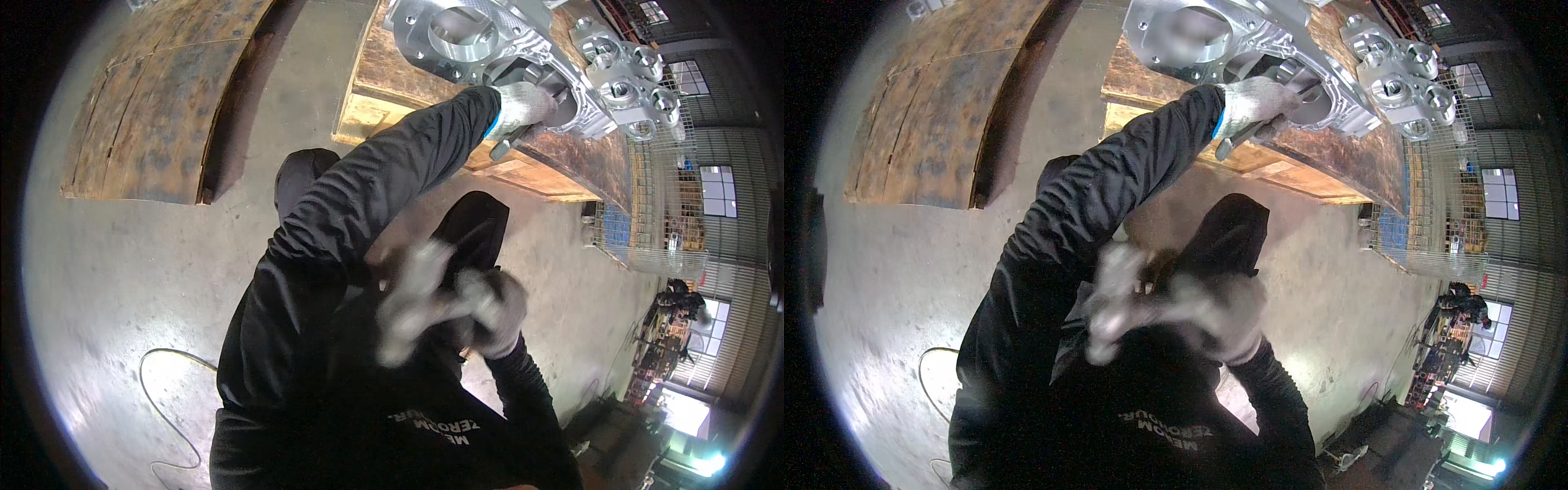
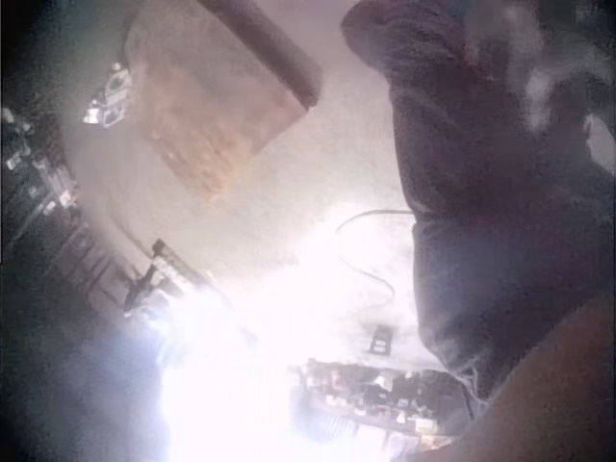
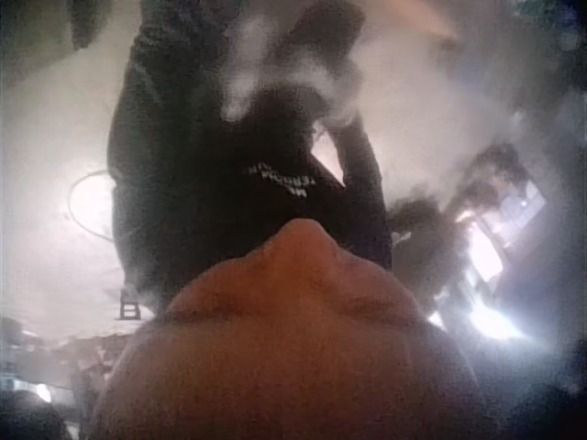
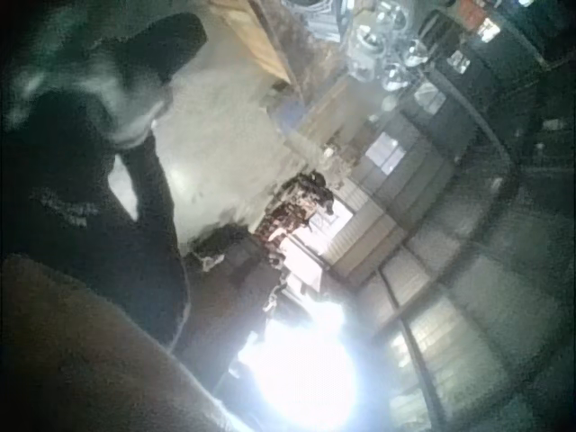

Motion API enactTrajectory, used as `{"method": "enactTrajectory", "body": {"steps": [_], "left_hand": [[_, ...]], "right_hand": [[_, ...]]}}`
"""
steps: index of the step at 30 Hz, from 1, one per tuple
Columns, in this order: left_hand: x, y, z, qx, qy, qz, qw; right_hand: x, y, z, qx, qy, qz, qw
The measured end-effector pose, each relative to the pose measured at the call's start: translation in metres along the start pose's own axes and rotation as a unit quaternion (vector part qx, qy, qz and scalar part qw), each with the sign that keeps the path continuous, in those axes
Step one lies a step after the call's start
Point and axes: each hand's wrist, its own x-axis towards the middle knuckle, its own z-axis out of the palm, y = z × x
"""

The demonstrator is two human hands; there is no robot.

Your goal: The person deburrs and cleans a large machined metal part on a wooden workbench. They use a metal file to smooth edges and a hammer to tap the part, then wipe surfaces with a cloth. The part is rotated and repositioned multiple times to access different areas.

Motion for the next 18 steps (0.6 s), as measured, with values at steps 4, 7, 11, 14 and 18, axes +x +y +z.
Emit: {"method": "enactTrajectory", "body": {"steps": [4, 7, 11, 14, 18], "left_hand": [[0.016, -0.013, -0.022, 0.001, 0.007, -0.019, 1.000], [0.009, -0.011, -0.009, 0.119, -0.015, 0.048, 0.992], [0.054, -0.044, -0.018, 0.224, -0.042, 0.195, 0.954], [0.054, -0.044, -0.021, 0.394, -0.023, 0.229, 0.890], [0.061, -0.052, -0.026, 0.270, -0.037, 0.249, 0.929]], "right_hand": [[0.046, -0.004, 0.007, 0.158, 0.073, 0.223, 0.959], [0.020, -0.015, -0.002, 0.080, 0.021, 0.062, 0.995], [0.030, -0.010, 0.000, 0.068, 0.064, 0.047, 0.995], [0.055, 0.007, 0.017, 0.112, 0.108, 0.187, 0.970], [0.016, -0.011, -0.003, 0.061, 0.012, -0.003, 0.998]]}}
